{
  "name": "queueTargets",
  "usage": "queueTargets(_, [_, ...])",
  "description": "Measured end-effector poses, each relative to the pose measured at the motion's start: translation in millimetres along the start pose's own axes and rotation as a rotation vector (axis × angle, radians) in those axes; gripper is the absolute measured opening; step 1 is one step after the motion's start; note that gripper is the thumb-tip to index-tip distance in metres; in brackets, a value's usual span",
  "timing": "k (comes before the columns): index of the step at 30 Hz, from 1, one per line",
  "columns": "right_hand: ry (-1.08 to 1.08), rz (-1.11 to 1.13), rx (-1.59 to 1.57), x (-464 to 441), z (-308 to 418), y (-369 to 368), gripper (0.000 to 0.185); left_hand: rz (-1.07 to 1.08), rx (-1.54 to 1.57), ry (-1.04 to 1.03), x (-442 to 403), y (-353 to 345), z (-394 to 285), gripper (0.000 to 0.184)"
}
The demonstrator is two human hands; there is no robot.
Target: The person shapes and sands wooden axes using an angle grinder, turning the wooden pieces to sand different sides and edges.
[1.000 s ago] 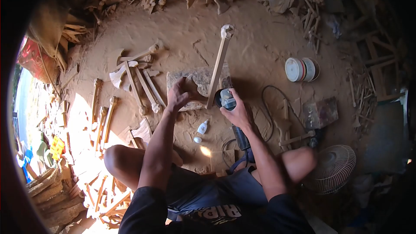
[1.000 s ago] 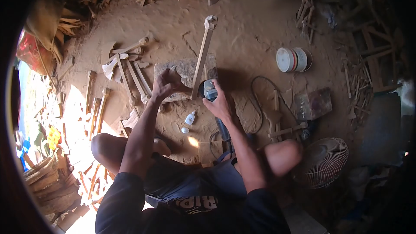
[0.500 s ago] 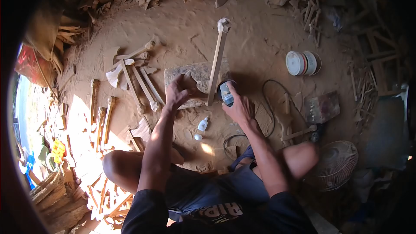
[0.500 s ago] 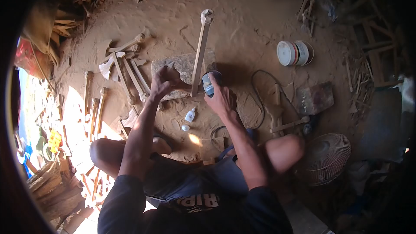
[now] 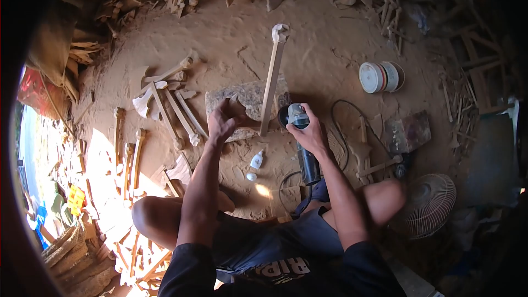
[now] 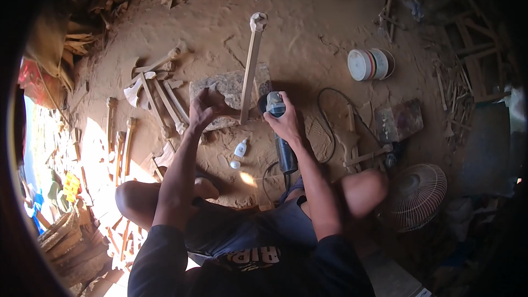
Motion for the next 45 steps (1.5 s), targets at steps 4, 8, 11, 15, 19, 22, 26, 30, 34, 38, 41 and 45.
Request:
queueTargets(4, [0.030,-0.007,0.041,0,-22,-10,0.084,0.013,0.051,-0.006,-1,-1,0,0.064])
queueTargets(8, [-0.035,-0.010,0.096,4,-19,-3,0.086,0.036,0.118,-0.008,2,-3,-9,0.053])
queueTargets(11, [-0.093,-0.037,0.193,6,-17,1,0.084,0.040,0.152,-0.006,1,-2,-8,0.049])
queueTargets(15, [-0.131,-0.032,0.297,7,14,23,0.086,-0.042,0.136,0.006,4,3,-3,0.045])
queueTargets(19, [-0.117,-0.081,0.254,12,44,44,0.083,-0.052,-0.337,-0.105,13,7,2,0.053])
queueTargets(22, [-0.175,-0.046,0.216,16,55,52,0.083,-0.404,-1.065,-0.280,34,-13,-20,0.056])
queueTargets(26, [-0.010,-0.109,0.091,21,58,54,0.084,0.255,-0.800,-0.449,24,-74,-15,0.065])
queueTargets(30, [0.175,-0.146,0.048,27,44,37,0.085,0.085,-0.917,-0.561,35,-84,-18,0.040])
queueTargets(34, [0.125,0.003,0.211,46,59,27,0.085,0.263,-0.863,-0.508,30,-88,-4,0.011])
queueTargets(38, [0.047,0.162,0.395,68,49,7,0.084,0.435,-0.911,-0.395,29,-90,2,0.008])
queueTargets(41, [0.086,0.193,0.526,83,43,-4,0.084,0.448,-0.954,-0.350,27,-92,8,0.011])
queueTargets(45, [0.187,0.167,0.483,92,49,-15,0.084,0.479,-0.998,-0.311,27,-93,8,0.011])
Point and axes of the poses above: each hand's wrist, its own x-axis away from the middle knuckle, its own y-axis out of the back of the hand, z = x × y, the point moved 8 cm from there along -x, towards the middle knuckle, and after that the axes turned 2 degrees about y, right-handed, at the moved point
